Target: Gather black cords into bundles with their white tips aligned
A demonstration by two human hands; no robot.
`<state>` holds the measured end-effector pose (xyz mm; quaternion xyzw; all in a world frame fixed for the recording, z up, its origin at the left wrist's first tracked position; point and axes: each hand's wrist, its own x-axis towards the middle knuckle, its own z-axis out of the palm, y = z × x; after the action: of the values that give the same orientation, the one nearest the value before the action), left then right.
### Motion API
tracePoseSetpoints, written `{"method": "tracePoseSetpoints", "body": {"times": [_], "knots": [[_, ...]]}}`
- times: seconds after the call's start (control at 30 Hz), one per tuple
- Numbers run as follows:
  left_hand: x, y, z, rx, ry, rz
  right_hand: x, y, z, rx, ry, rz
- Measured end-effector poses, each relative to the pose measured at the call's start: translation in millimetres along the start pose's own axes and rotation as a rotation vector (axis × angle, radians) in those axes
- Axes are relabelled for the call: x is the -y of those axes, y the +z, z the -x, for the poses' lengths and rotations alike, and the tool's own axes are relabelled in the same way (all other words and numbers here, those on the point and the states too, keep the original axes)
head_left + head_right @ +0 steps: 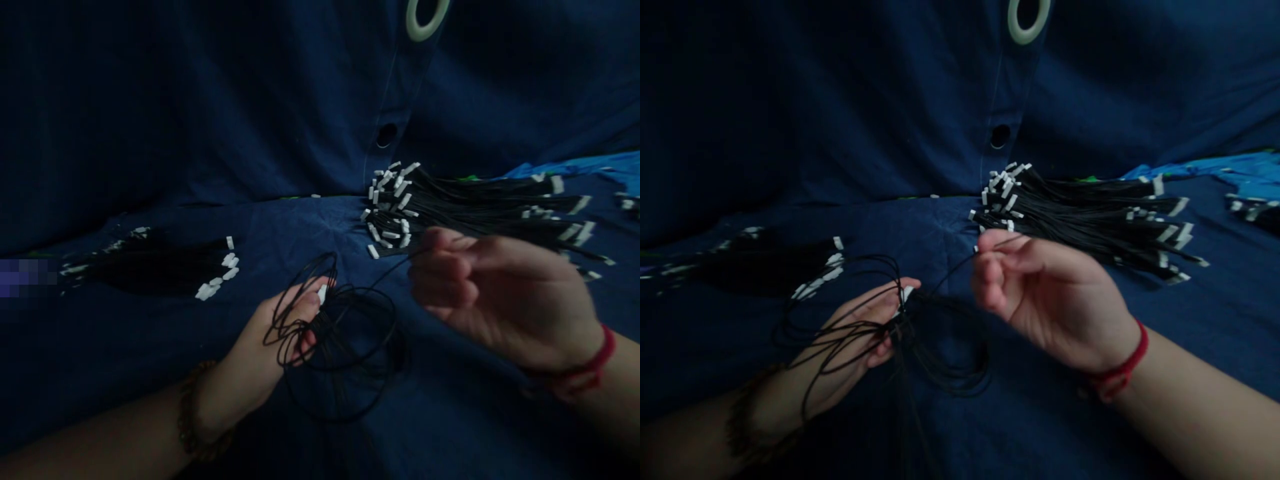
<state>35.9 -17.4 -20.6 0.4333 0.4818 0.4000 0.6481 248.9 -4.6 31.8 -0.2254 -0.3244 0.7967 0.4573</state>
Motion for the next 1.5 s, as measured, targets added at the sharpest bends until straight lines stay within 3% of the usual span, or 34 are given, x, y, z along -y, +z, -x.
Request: {"method": "tracePoseSetpoints", "body": {"times": [0.1, 0.2, 0.3, 0.37, 0.53, 0.6, 0.73, 0.97, 1.13, 1.5], "knots": [[-0.5, 1.2, 1.3, -0.001, 0.022, 0.001, 7.7, -8.5, -6.3, -0.170, -0.299, 0.076], [-0.6, 1.9, 2.1, 0.001, 0.030, 0.007, 11.3, -10.2, -8.6, -0.231, -0.400, 0.041], [-1.8, 2.8, 1.8, -0.021, 0.009, 0.028, 9.3, -2.6, -4.1, -0.204, -0.325, 0.054], [-2.4, 3.4, 0.4, -0.049, -0.017, 0.063, 3.3, 5.5, 1.3, -0.176, -0.259, 0.182], [-2.6, 2.2, -3.8, -0.030, -0.064, 0.205, -20.7, 23.0, 12.8, -0.112, 0.290, 0.516], [-3.2, 1.3, -3.6, 0.013, -0.106, 0.210, -28.7, 27.0, 15.3, -0.133, 0.375, 0.654], [-6.6, 2.3, -1.2, 0.076, -0.142, 0.166, -36.0, 31.5, 18.5, -0.121, 0.404, 0.903], [-9.6, 4.7, 2.0, 0.056, -0.154, 0.168, -36.8, 33.0, 20.9, -0.076, 0.455, 1.054], [-11.2, 5.4, 2.6, 0.066, -0.154, 0.214, -38.8, 31.0, 23.9, -0.065, 0.359, 1.086], [-10.2, 5.4, 3.4, 0.066, -0.113, 0.182, -41.0, 26.7, 21.3, -0.058, 0.359, 1.079]]}}
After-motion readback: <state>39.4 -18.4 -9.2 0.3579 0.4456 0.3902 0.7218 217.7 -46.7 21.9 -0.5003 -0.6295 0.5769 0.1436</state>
